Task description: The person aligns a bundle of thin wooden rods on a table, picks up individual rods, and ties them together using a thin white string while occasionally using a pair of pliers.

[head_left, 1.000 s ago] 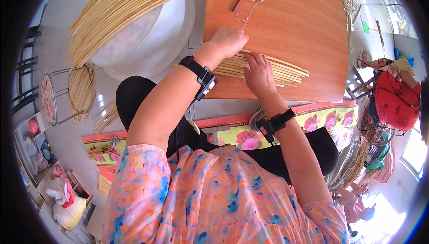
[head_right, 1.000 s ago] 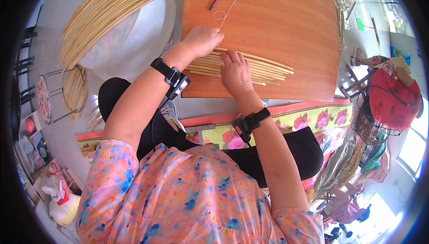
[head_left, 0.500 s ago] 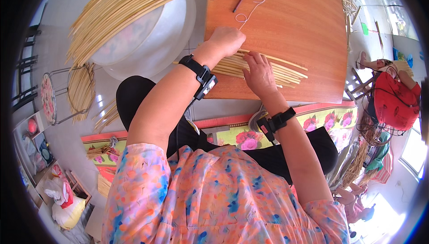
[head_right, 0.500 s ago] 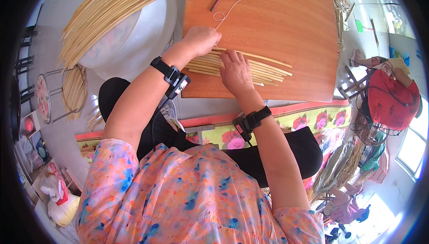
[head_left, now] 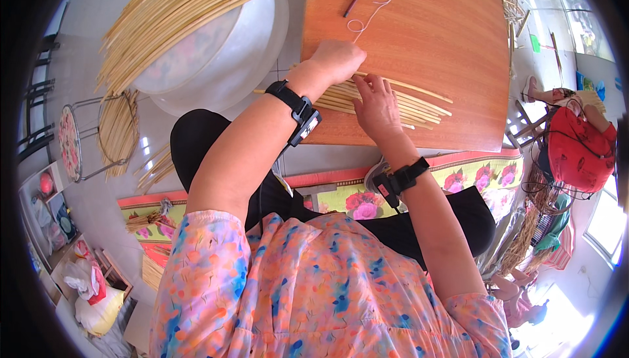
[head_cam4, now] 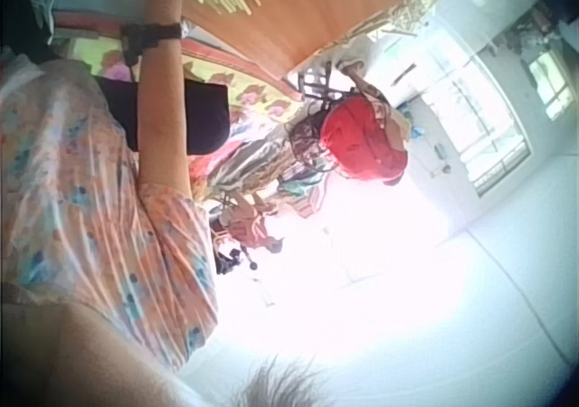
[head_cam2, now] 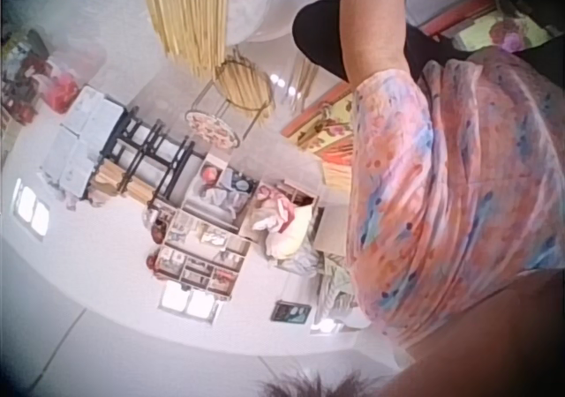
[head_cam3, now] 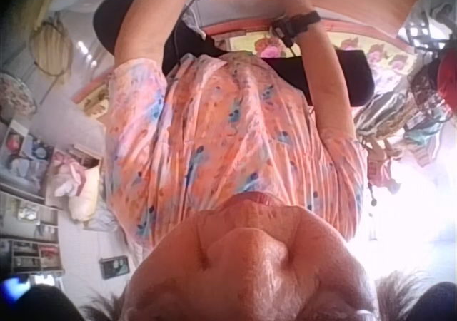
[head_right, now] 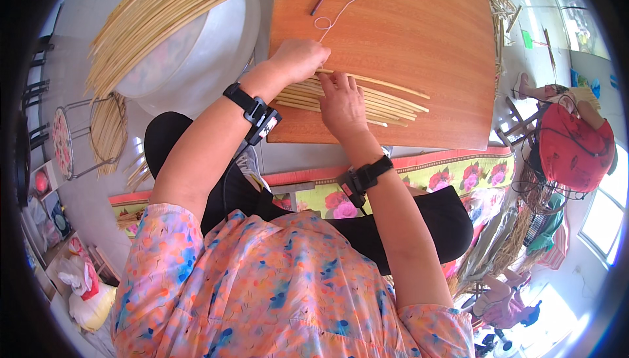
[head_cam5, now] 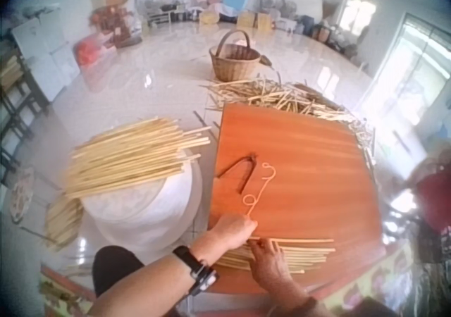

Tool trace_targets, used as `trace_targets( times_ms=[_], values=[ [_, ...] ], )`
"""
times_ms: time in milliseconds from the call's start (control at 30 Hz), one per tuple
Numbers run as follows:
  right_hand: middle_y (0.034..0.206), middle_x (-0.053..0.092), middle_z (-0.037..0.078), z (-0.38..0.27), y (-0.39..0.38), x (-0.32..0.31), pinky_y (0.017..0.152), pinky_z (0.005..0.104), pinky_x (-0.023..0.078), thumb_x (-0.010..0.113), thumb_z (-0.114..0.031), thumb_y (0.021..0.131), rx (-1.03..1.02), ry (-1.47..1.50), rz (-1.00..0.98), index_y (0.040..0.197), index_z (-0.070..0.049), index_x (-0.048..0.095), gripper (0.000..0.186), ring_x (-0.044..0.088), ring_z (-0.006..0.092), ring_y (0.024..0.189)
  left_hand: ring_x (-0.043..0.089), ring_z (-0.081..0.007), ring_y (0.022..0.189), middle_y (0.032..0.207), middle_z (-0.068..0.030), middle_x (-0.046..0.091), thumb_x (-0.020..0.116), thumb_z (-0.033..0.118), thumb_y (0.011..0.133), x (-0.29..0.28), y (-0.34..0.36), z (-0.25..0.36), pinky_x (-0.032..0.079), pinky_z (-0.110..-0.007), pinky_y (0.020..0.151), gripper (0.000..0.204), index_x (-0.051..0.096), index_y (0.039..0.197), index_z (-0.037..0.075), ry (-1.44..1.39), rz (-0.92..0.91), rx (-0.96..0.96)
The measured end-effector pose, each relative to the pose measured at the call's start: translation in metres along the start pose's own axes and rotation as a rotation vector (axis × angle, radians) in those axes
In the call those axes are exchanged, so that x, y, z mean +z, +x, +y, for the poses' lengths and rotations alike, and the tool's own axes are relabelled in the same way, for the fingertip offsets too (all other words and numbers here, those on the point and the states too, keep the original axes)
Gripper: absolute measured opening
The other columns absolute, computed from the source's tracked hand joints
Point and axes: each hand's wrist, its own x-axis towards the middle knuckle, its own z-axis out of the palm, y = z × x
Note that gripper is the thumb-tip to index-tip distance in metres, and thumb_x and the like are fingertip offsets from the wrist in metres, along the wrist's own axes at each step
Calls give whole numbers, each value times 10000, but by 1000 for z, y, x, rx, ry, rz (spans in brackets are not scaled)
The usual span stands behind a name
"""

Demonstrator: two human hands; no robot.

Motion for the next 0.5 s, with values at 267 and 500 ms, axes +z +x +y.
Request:
trace_targets(
  times_ms=[267, 500],
  values=[
    [1130, 549, 68, -5, 3, -7, 888, 445, 445, 707, -158, 775, 21, -57, -22, 1198, -135, 578, 443, 529, 280, 1090, 680, -315, 812, 810, -102, 690, 597, 138, 816, 2, -2, 4, 532, -440, 661, 84, 658, 844, 88, 112, 57, -41],
    [1056, 595, 78, 12, 2, -1, 857, 457, 458, 678, -153, 799, 47, 5, 119, 1060, -115, 633, 268, 561, 290, 1034, 668, -334, 790, 801, -119, 683, 608, 81, 782, 5, -1, -2, 521, -444, 643, 55, 657, 805, 91, 36, 52, -33]
  ],
)
